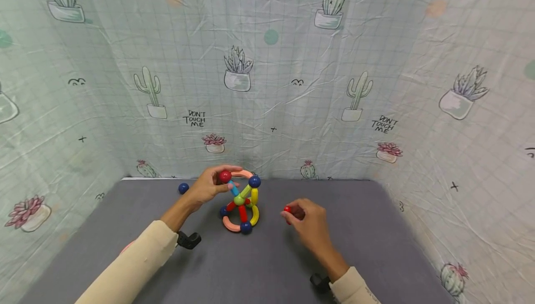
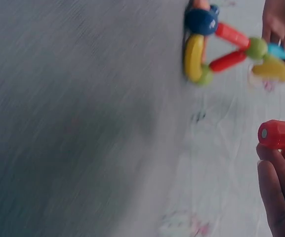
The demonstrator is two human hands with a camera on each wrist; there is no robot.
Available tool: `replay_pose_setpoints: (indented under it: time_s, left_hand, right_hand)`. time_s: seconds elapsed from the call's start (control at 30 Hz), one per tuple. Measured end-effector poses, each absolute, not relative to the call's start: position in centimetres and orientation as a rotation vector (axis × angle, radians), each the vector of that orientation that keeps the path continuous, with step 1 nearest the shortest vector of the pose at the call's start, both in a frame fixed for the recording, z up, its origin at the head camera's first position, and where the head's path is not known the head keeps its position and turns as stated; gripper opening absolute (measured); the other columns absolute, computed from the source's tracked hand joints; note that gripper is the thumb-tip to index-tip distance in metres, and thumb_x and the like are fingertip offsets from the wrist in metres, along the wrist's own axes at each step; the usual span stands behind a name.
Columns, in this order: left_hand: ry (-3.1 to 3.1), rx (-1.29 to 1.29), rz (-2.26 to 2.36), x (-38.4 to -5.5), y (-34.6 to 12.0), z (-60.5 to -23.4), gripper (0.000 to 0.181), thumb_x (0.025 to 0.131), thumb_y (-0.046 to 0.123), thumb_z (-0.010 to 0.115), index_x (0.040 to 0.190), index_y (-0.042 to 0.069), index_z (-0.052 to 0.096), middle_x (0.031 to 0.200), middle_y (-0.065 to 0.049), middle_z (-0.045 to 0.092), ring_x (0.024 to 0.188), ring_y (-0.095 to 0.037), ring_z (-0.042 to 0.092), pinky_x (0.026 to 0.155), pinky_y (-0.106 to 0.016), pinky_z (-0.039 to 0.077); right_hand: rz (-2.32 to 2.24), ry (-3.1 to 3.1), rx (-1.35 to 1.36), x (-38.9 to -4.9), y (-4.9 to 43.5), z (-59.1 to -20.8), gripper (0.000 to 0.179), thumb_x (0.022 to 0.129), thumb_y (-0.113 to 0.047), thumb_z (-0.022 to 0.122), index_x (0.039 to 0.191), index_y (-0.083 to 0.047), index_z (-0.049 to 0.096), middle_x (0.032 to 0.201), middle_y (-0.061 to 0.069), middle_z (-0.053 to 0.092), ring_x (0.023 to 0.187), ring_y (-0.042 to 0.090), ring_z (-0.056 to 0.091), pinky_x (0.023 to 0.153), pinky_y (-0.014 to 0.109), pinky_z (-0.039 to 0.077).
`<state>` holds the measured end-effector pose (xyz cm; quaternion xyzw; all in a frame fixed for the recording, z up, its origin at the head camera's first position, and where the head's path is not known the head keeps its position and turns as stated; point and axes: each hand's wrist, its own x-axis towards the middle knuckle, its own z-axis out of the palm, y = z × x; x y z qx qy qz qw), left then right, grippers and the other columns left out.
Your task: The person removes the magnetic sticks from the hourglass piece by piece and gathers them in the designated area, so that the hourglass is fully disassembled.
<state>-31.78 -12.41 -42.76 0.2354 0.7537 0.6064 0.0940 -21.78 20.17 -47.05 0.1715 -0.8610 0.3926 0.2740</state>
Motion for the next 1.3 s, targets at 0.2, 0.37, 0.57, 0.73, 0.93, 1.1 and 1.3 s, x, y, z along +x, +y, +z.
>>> replay_pose_setpoints:
  time_s: [0.2,0.37,0.57,0.73,0.93,1.1,1.3]
  left_hand:
    - [2.229,0.696,1.814,-31.8,-12.5,-42.9,0.05,0.102,-0.001,0.067,0.148,0.016,0.062,0.151,-0.014,0.06,0.12,-0.029,0.074,0.105,-0.043,0.058]
    - [2.246,0.667,1.808,-31.6,-12.4,-42.9,0.05,0.101,-0.001,0.067,0.148,0.018,0.062,0.15,-0.013,0.061,0.126,-0.04,0.069,0.103,-0.037,0.059]
    - [2.234,0.669,1.818,-31.5,-12.5,-42.8,0.051,0.102,-0.003,0.065,0.148,0.018,0.062,0.15,-0.014,0.061,0.121,-0.034,0.073,0.106,-0.045,0.057]
    - [2.23,0.685,1.82,-31.6,-12.5,-42.8,0.051,0.102,-0.003,0.065,0.149,0.017,0.061,0.151,-0.015,0.06,0.123,-0.038,0.071,0.107,-0.047,0.056]
    - [2.231,0.666,1.827,-31.7,-12.3,-42.9,0.051,0.101,-0.003,0.066,0.148,0.018,0.062,0.151,-0.014,0.06,0.128,-0.041,0.069,0.104,-0.037,0.058]
    - [2.235,0.658,1.828,-31.7,-12.3,-43.0,0.052,0.101,-0.004,0.065,0.148,0.018,0.063,0.152,-0.013,0.059,0.127,-0.04,0.07,0.104,-0.037,0.058]
    - [2.22,0.661,1.844,-31.7,-12.3,-43.0,0.051,0.101,-0.005,0.064,0.147,0.017,0.063,0.151,-0.014,0.059,0.13,-0.048,0.065,0.104,-0.038,0.058]
  right_hand:
    - [0.929,-2.347,0.389,-22.1,24.3,-48.2,0.024,0.081,-0.014,0.093,0.1,-0.012,0.081,0.088,-0.004,0.077,0.07,0.005,0.071,0.064,0.02,0.057]
    - [0.903,-2.433,0.252,-22.0,27.1,-48.7,0.024,0.081,-0.012,0.093,0.102,-0.01,0.081,0.088,0.002,0.079,0.067,0.007,0.071,0.06,0.021,0.055]
    - [0.935,-2.598,0.092,-21.9,30.3,-49.1,0.023,0.088,-0.014,0.088,0.109,-0.008,0.081,0.096,0.008,0.081,0.069,0.009,0.073,0.057,0.023,0.054]
    - [0.841,-2.704,0.035,-21.6,32.7,-49.6,0.025,0.086,-0.011,0.088,0.111,-0.007,0.081,0.101,0.011,0.082,0.077,0.019,0.076,0.065,0.033,0.058]
    - [0.765,-2.796,0.008,-21.0,35.1,-50.0,0.028,0.082,-0.004,0.089,0.109,-0.006,0.081,0.103,0.014,0.082,0.083,0.026,0.078,0.078,0.05,0.06]
    - [0.737,-2.846,-0.034,-20.4,36.4,-50.0,0.026,0.082,-0.005,0.088,0.107,-0.007,0.082,0.102,0.013,0.082,0.084,0.026,0.079,0.084,0.055,0.059]
    - [0.687,-2.872,-0.068,-20.0,37.4,-50.0,0.026,0.083,-0.008,0.088,0.108,-0.008,0.082,0.101,0.01,0.082,0.084,0.024,0.079,0.086,0.059,0.056]
